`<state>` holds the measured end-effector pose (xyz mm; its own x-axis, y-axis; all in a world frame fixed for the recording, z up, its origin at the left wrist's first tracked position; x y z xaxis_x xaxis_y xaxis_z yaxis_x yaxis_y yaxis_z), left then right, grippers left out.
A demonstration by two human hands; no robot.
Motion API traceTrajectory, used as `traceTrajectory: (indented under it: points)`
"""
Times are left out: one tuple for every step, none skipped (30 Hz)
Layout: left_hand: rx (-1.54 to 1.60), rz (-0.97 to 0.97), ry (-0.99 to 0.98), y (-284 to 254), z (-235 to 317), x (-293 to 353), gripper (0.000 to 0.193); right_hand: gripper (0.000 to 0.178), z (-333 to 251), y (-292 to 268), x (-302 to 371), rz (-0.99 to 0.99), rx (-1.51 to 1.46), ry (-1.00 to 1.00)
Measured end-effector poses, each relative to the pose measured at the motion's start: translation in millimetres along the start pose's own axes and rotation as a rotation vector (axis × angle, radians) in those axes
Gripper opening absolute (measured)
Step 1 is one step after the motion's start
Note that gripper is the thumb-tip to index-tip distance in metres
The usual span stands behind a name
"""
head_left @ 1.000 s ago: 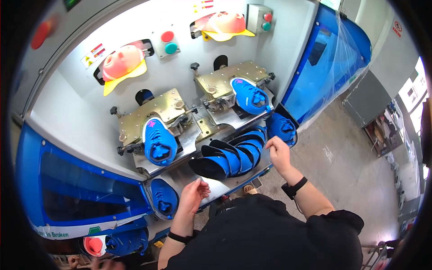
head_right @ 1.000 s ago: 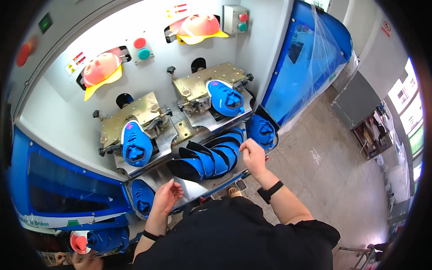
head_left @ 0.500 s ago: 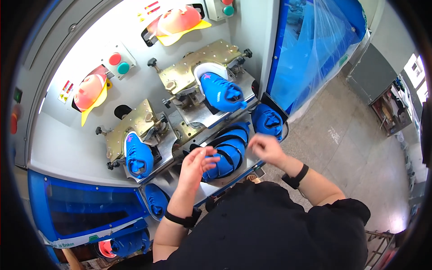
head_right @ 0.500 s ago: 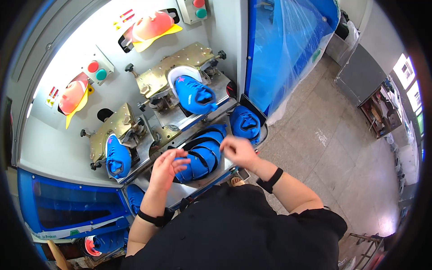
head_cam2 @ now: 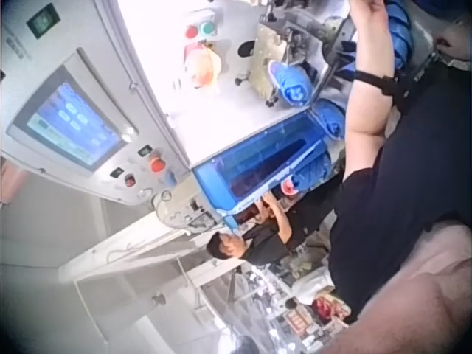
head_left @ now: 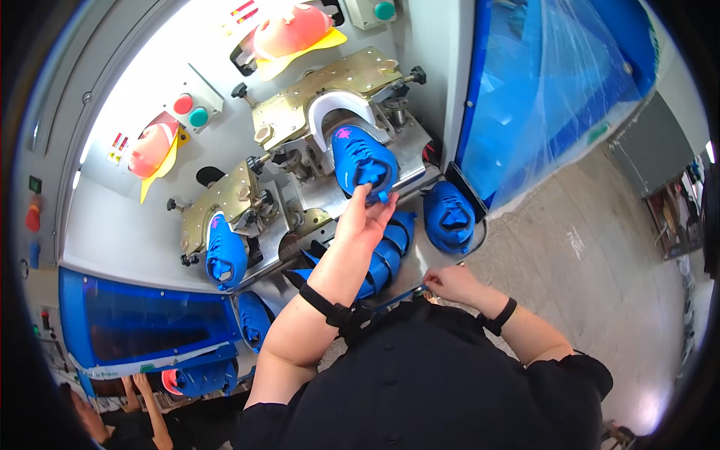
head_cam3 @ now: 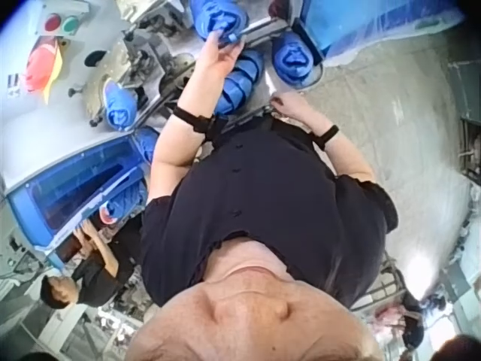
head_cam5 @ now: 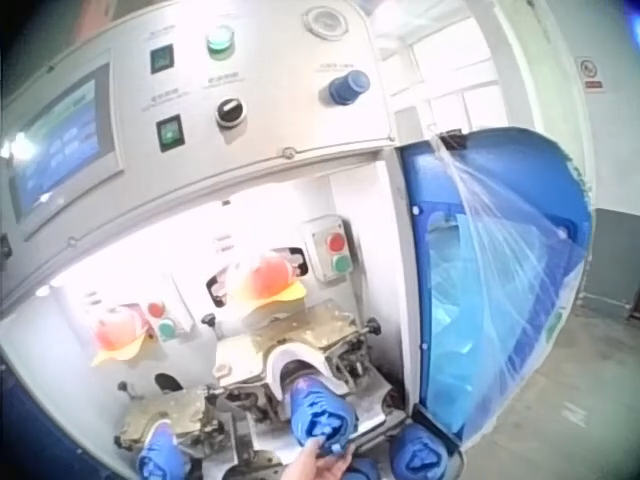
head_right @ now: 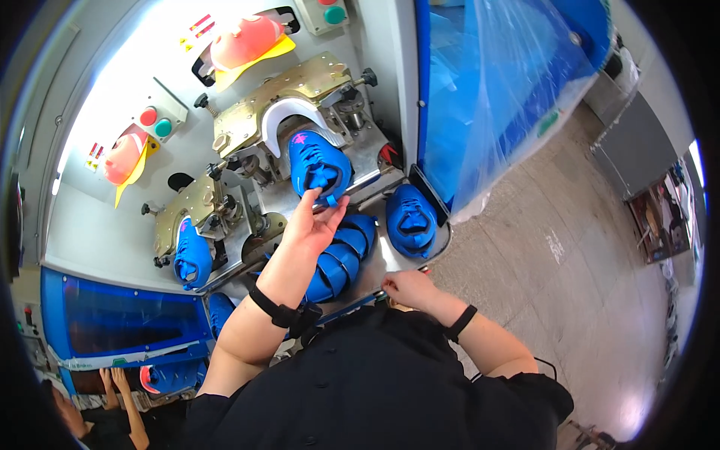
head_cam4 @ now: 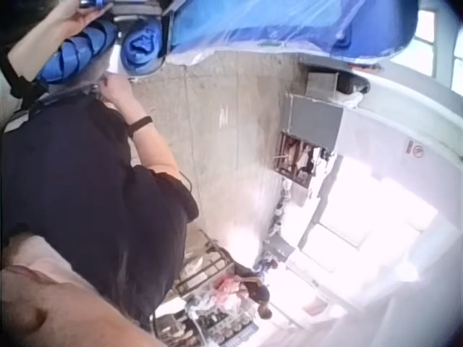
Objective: Operating a shoe lasting machine to shape blue and pink shoe uppers.
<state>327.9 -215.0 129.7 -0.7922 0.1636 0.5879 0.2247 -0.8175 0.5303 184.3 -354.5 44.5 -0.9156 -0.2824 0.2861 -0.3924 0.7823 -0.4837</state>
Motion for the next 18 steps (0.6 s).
traceTrajectory:
  points:
    - [-0.024,0.008,-0.052,-4,-3,0,0.038,0.020,0,5,0,-0.039,-0.018,0.019]
    - [-0.056,0.008,-0.044,-9,-3,2,0.035,0.020,-4,8,0,-0.056,-0.021,-0.010]
    - [-0.089,0.046,-0.072,-15,-2,5,0.031,0.020,-12,10,-1,-0.065,-0.025,-0.074]
    - [-0.106,0.050,-0.071,-17,0,8,0.028,0.021,-16,14,-1,-0.098,-0.020,-0.085]
    - [-0.089,0.028,-0.041,-13,6,11,0.028,0.021,-20,19,-3,-0.144,-0.016,-0.074]
    - [-0.090,0.028,-0.026,-7,11,14,0.024,0.020,-25,22,-5,-0.185,0.000,-0.070]
    - [-0.090,0.051,-0.040,-2,13,20,0.019,0.020,-32,23,-7,-0.200,0.011,-0.092]
    - [-0.075,0.056,-0.007,6,22,25,0.020,0.020,-44,22,-10,-0.206,0.006,-0.164]
    - [-0.049,0.046,0.036,14,36,32,0.020,0.019,-55,22,-16,-0.211,0.013,-0.224]
    - [-0.039,-0.019,0.040,25,48,40,0.021,0.019,-64,21,-23,-0.228,0.019,-0.250]
    - [-0.012,-0.126,0.060,36,59,49,0.023,0.018,-72,20,-29,-0.221,-0.009,-0.274]
    - [-0.060,-0.128,0.048,37,65,58,0.024,0.017,-80,20,-34,-0.213,-0.045,-0.299]
    - [-0.067,-0.244,0.085,43,71,67,0.025,0.017,-85,22,-39,-0.238,-0.035,-0.301]
    - [-0.114,-0.271,0.100,39,70,75,0.026,0.016,-93,23,-44,-0.233,-0.045,-0.346]
    - [-0.160,-0.297,0.060,27,62,86,0.027,0.016,-102,27,-49,-0.242,-0.051,-0.394]
    - [-0.242,-0.296,0.069,8,58,94,0.028,0.015,-105,33,-51,-0.271,-0.074,-0.375]
    - [-0.312,-0.315,0.092,-13,53,103,0.028,0.015,-113,41,-49,-0.339,-0.076,-0.428]
    - [-0.384,-0.354,0.081,-41,47,115,0.032,0.014,-114,43,-49,-0.340,-0.100,-0.404]
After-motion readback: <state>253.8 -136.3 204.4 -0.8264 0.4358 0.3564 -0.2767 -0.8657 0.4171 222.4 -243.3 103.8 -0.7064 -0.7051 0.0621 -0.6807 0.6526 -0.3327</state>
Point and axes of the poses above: each hand's wrist, its own x-axis away from the middle knuckle, its own y-axis out of the palm, z = x × y, the point moved 8 cm from there along -x, towards the middle knuckle, and after that the axes turned 11 degrees about -x, right-handed, at the moved point
